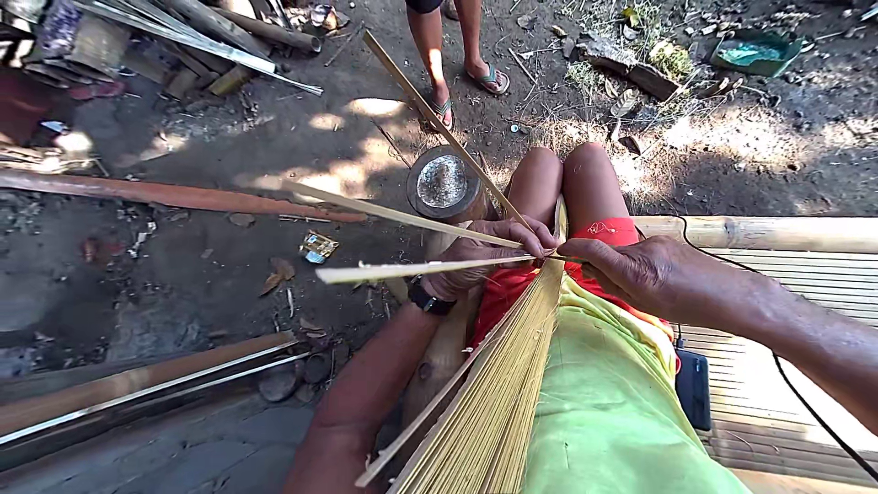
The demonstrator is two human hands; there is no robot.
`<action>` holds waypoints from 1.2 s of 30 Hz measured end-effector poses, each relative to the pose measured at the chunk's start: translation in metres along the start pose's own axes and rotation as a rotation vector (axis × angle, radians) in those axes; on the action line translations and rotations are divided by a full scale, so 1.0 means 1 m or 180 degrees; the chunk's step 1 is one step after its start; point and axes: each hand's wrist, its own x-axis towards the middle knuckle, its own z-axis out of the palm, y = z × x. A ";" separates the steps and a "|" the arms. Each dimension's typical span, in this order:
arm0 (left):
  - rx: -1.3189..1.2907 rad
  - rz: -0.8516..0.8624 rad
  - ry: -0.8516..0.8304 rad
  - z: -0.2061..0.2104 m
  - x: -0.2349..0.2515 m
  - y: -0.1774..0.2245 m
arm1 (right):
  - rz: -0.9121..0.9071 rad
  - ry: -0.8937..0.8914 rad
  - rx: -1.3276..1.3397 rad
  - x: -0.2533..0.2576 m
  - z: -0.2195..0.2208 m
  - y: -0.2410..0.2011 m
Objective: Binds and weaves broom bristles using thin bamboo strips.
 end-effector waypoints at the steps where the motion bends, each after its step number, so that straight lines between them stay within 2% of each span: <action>1: -0.0047 0.0014 -0.0019 -0.001 0.000 -0.001 | -0.0016 -0.0031 -0.0006 0.000 -0.001 0.000; 3: -0.0055 0.0046 0.0081 0.004 -0.003 -0.003 | 0.0052 -0.0178 -0.0034 -0.002 0.000 0.000; 5: 0.0238 0.0156 0.0257 0.009 -0.013 -0.006 | 0.0100 -0.0228 -0.0057 0.001 0.006 0.001; 8: 0.0686 0.0171 0.0242 -0.001 -0.013 -0.009 | 0.0142 -0.0151 -0.0081 0.005 0.018 -0.001; 16: -0.0216 -0.0034 0.0341 -0.009 -0.009 -0.019 | 0.0354 0.0089 0.0396 0.001 0.032 -0.007; 25: -0.0166 -0.0006 0.0029 -0.018 -0.009 -0.022 | 0.0250 0.0431 0.0677 -0.004 0.038 -0.010; 30: 0.0025 0.0241 -0.0181 -0.019 -0.009 -0.026 | 0.0282 0.0323 0.1016 -0.003 0.033 -0.010; 36: 0.0191 0.0199 -0.0130 -0.018 -0.012 -0.024 | 0.0335 0.0132 0.1194 0.000 0.024 -0.009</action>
